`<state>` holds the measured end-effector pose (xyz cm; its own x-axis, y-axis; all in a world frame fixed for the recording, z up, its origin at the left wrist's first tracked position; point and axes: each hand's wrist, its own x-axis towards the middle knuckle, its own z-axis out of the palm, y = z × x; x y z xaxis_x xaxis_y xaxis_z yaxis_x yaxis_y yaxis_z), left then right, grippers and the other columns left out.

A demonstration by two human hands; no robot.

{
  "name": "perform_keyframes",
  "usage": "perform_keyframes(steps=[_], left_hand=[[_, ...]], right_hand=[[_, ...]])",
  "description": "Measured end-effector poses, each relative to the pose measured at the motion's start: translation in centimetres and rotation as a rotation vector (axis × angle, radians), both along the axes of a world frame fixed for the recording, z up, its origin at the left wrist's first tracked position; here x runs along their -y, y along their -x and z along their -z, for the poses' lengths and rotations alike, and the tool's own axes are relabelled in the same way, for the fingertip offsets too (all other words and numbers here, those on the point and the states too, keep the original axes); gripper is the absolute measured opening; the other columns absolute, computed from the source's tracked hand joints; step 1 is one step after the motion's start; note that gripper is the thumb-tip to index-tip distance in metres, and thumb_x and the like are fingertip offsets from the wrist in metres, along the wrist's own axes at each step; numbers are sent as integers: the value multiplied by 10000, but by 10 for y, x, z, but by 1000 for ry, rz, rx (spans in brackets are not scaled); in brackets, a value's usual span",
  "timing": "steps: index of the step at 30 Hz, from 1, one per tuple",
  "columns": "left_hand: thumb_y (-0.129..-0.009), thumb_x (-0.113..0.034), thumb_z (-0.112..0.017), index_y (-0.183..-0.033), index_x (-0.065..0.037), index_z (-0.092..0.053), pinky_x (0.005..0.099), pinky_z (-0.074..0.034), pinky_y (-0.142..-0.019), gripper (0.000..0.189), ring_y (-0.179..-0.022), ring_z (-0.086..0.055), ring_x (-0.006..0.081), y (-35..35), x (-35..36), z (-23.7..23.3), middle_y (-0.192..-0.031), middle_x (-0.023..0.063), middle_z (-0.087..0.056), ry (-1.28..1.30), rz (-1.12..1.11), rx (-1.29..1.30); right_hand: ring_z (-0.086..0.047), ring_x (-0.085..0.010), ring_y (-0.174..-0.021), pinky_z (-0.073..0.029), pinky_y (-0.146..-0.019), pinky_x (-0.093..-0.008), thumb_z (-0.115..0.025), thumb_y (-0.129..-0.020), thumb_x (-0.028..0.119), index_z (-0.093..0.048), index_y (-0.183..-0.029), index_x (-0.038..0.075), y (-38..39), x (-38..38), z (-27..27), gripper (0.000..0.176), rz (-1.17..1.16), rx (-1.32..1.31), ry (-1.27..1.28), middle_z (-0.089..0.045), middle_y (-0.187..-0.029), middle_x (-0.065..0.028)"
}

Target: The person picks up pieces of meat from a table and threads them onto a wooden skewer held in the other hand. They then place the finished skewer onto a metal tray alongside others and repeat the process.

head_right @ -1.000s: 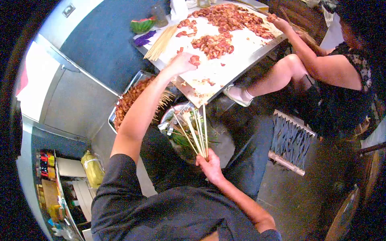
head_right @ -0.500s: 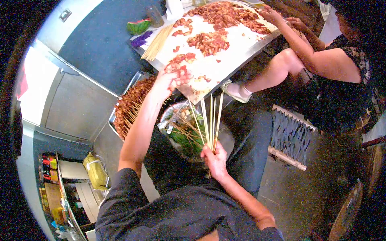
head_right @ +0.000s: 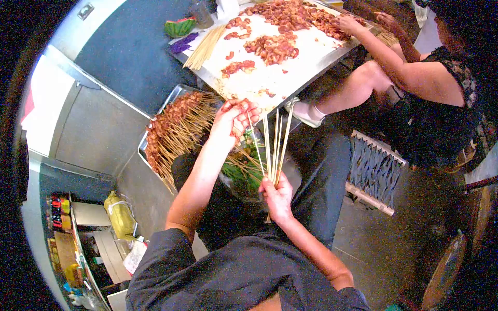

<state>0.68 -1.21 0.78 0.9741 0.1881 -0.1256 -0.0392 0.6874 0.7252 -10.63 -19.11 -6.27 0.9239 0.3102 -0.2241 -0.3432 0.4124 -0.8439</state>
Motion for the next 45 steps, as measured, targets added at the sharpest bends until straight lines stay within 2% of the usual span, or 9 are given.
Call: perform_keyframes(steps=[4, 7, 9, 16, 19, 21, 24, 31, 45], left_hand=[[-847, -11, -509, -864, -13, -543, 435, -537, -763, 38, -862, -637, 331, 2, -5, 13, -931, 215, -627, 15, -54, 33], [-847, -3, -487, -837, -28, -547, 440, -539, -748, 66, -857, -637, 336, 4, -6, 17, -918, 212, -627, 12, -63, 52], [-841, 18, -503, -820, -46, -560, 435, -560, -685, 88, -762, -651, 304, 7, -2, 19, -856, 212, -630, 49, -31, 49], [-834, 25, -493, -763, -16, -538, 435, -557, -697, 94, -774, -648, 304, 14, 1, 18, -869, 206, -623, 15, 4, 97], [-826, 30, -513, -769, -10, -525, 440, -557, -704, 71, -793, -647, 320, 16, 1, 10, -891, 196, -625, 18, -18, 35], [-830, 24, -532, -833, -8, -531, 426, -563, -703, 32, -802, -650, 313, 16, 2, 5, -910, 178, -628, -52, -77, 62], [-839, 18, -537, -911, -4, -536, 404, -567, -706, 75, -799, -652, 296, 14, -1, 8, -930, 166, -628, -158, -70, 113], [-829, 34, -552, -953, 1, -543, 389, -569, -700, 128, -805, -653, 290, 15, -2, 1, -902, 163, -632, -176, -94, 49], [-814, 56, -548, -804, -26, -531, 413, -546, -737, 85, -870, -638, 342, 19, -6, 17, -938, 188, -625, -102, -140, 73]], right_hand=[[-324, -28, -394, -238, -353, -177, -518, -890, 110, -491, -925, 94, 2, 1, 0, 47, -18, -30, 11, -514, -614, -4], [-326, -27, -395, -238, -351, -177, -513, -890, 106, -490, -922, 91, 3, 0, 1, 42, -15, -16, 26, -513, -611, -5], [-397, -28, -449, -309, -396, -178, -517, -890, 122, -496, -896, 89, 3, 1, -4, 40, -40, -41, 43, -523, -604, 17], [-397, -28, -441, -309, -391, -179, -518, -886, 114, -497, -888, 87, 3, 0, -3, 34, -20, -44, 49, -522, -593, 18], [-394, -28, -437, -305, -389, -179, -517, -885, 110, -498, -884, 87, 3, 1, -3, 30, -11, -45, 47, -523, -589, 19], [-323, -23, -399, -233, -351, -173, -503, -893, 98, -481, -915, 90, 4, 0, -2, 33, -14, -25, 35, -509, -617, -8], [-324, -21, -405, -233, -354, -170, -504, -893, 99, -477, -917, 91, 4, 0, 0, 38, -31, -24, 38, -509, -621, -6], [-325, -22, -412, -235, -360, -169, -510, -892, 106, -478, -929, 86, 4, 2, 0, 52, -45, -55, 44, -506, -624, -5], [-330, -20, -409, -240, -358, -173, -520, -886, 104, -484, -933, 82, 5, -1, 3, 64, -69, -41, 28, -511, -622, -4]])
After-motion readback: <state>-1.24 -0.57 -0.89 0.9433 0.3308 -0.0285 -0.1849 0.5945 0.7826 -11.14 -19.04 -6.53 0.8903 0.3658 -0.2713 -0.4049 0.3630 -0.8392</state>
